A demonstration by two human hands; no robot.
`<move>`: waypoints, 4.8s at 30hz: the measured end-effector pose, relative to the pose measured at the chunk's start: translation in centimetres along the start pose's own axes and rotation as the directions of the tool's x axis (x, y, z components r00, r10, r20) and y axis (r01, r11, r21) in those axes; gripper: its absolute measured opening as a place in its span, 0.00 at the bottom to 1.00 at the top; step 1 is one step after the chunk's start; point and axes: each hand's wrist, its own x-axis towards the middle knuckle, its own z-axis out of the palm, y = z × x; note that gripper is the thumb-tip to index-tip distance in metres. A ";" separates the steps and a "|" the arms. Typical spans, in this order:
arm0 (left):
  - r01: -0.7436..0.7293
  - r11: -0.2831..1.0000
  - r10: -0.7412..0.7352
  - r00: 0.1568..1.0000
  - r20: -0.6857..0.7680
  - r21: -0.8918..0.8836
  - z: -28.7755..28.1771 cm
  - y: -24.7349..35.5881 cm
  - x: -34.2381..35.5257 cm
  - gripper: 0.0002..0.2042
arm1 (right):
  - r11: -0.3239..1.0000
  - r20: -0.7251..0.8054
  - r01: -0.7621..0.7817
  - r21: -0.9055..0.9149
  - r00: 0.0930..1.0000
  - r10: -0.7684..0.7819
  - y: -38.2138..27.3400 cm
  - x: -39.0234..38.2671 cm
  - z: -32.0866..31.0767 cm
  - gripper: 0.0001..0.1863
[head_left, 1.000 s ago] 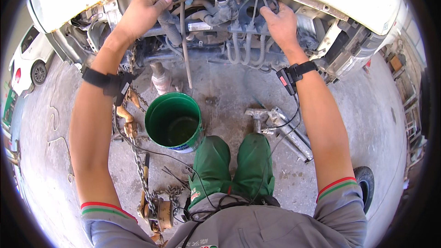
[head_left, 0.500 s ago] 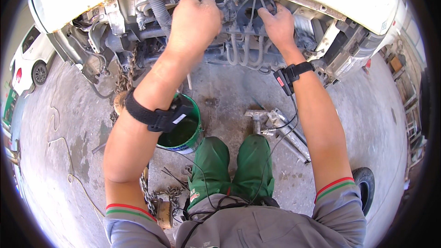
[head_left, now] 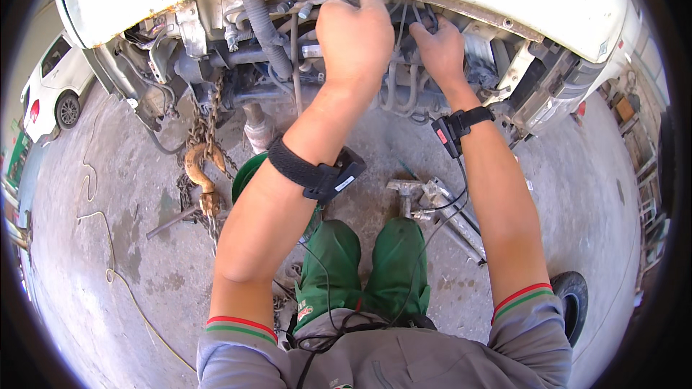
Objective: The person repairs the exposed engine compartment of a truck by using a wrench to loosen and detach various components and hoses while a bucket is placed underneath.
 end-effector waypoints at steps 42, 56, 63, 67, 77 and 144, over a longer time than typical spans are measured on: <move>0.289 0.951 -0.302 0.943 0.142 0.110 -15.6 1.5 8.5 0.09 | 0.998 0.010 0.064 0.010 0.998 -0.064 0.4 0.1 0.5 0.18; 0.411 0.909 -0.412 0.870 0.270 0.062 -14.8 1.2 6.0 0.11 | 1.000 -0.036 0.013 -0.008 0.999 -0.014 -0.4 -0.2 0.6 0.22; 0.253 0.962 -0.271 0.927 0.260 0.101 -9.5 3.3 1.3 0.13 | 0.993 -0.118 0.098 -0.072 0.987 -0.106 0.2 0.1 0.4 0.20; 0.286 0.953 -0.300 0.928 0.222 0.096 -7.2 3.5 -0.5 0.15 | 0.993 -0.065 0.061 -0.096 0.996 -0.068 0.0 0.0 0.5 0.23; 0.195 0.979 -0.201 0.961 0.191 0.051 -4.2 3.0 -1.3 0.18 | 0.994 -0.113 0.080 -0.071 0.990 -0.088 0.1 0.1 0.7 0.20; 0.077 0.997 -0.077 0.994 0.077 -0.008 -3.9 2.3 -1.7 0.16 | 0.992 -0.112 0.083 -0.095 0.989 -0.093 -0.6 -0.2 0.6 0.22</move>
